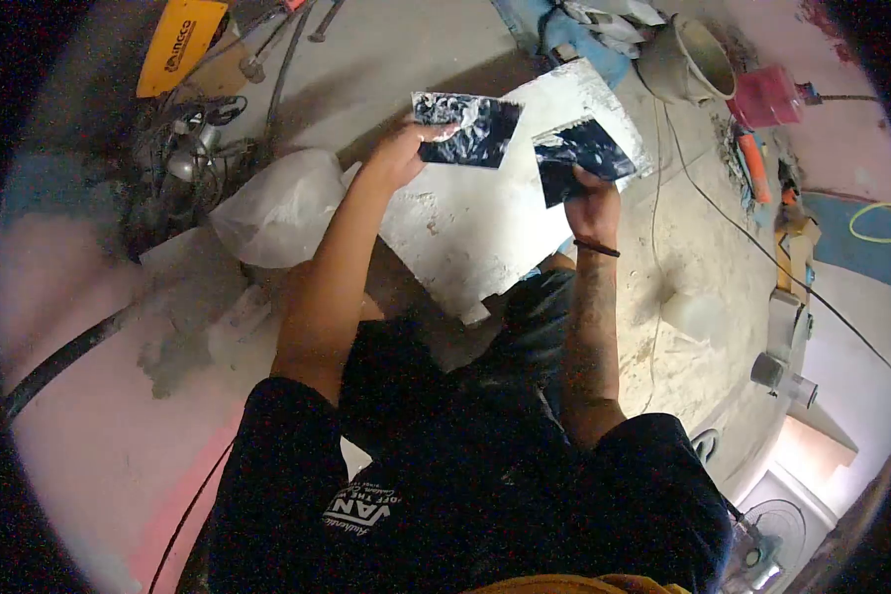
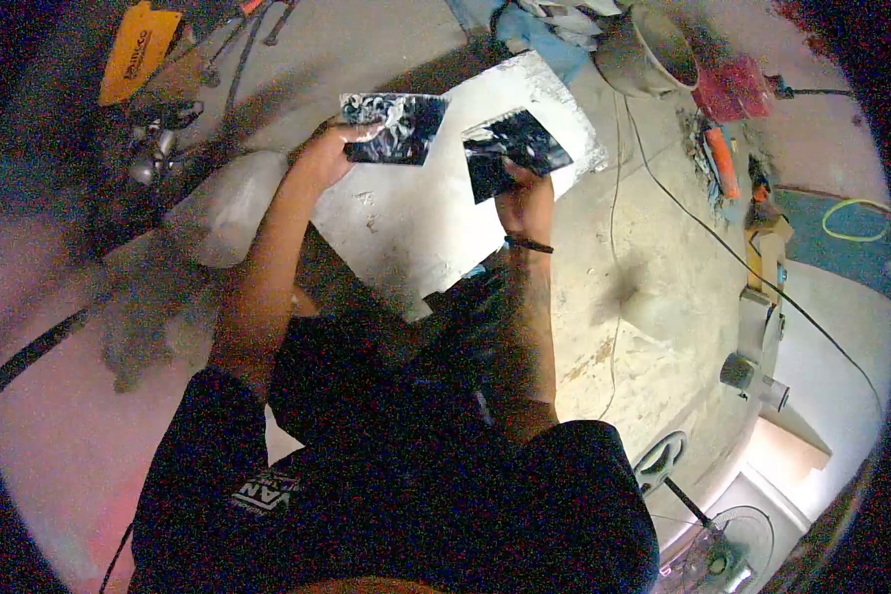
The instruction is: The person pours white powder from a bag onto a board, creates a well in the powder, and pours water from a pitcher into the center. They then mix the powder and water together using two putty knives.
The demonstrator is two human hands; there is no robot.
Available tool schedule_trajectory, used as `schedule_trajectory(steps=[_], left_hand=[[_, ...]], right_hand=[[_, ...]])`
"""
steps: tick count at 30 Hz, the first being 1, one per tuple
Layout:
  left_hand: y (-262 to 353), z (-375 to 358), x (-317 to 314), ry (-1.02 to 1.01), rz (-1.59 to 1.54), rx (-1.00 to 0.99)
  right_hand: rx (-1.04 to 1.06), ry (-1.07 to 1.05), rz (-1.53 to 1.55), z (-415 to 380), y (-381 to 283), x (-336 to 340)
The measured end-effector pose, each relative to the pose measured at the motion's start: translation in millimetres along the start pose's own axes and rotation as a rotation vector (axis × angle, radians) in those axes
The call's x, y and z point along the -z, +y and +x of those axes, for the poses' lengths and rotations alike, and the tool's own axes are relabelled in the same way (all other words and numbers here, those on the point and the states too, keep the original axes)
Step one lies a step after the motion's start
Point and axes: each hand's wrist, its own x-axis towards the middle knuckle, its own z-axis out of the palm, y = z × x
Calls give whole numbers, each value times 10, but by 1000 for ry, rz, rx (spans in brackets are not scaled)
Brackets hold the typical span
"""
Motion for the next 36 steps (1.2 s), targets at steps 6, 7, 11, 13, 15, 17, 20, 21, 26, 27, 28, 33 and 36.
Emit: schedule_trajectory(steps=[6, 7, 11, 13, 15, 17, 20, 21, 26, 27, 28, 33, 36], left_hand=[[-74, -21, -26, 109, 785, -78], [-67, -48, -88, 123, 767, -46], [131, -142, -131, 58, 644, -24], [126, -172, -106, 56, 613, -120], [69, -55, -25, 121, 622, -256], [48, 11, 13, 354, 682, -416], [-15, 29, -49, 541, 519, -646], [-14, 23, -102, 541, 519, -653], [-22, -69, -298, 636, 840, -762], [3, -111, -315, 700, 929, -766], [52, -138, -325, 701, 927, -769], [123, -86, -170, 764, 876, -775], [144, -31, -51, 816, 827, -763]], right_hand=[[221, -32, -673, 281, 59, -110], [290, -60, -858, 338, 110, -31], [162, -89, -808, 469, 355, -247], [229, -151, -916, 446, 448, -438], [376, -201, -1113, 506, 577, -533], [367, -235, -1047, 518, 716, -597], [212, -307, -868, 600, 899, -679], [355, -272, -974, 641, 992, -676], [490, -216, -1281, 684, 1155, -859], [506, -221, -1294, 680, 1201, -894], [524, -224, -1307, 679, 1245, -932], [617, -385, -1386, 463, 1254, -1100], [548, -579, -1284, 420, 1193, -906]])
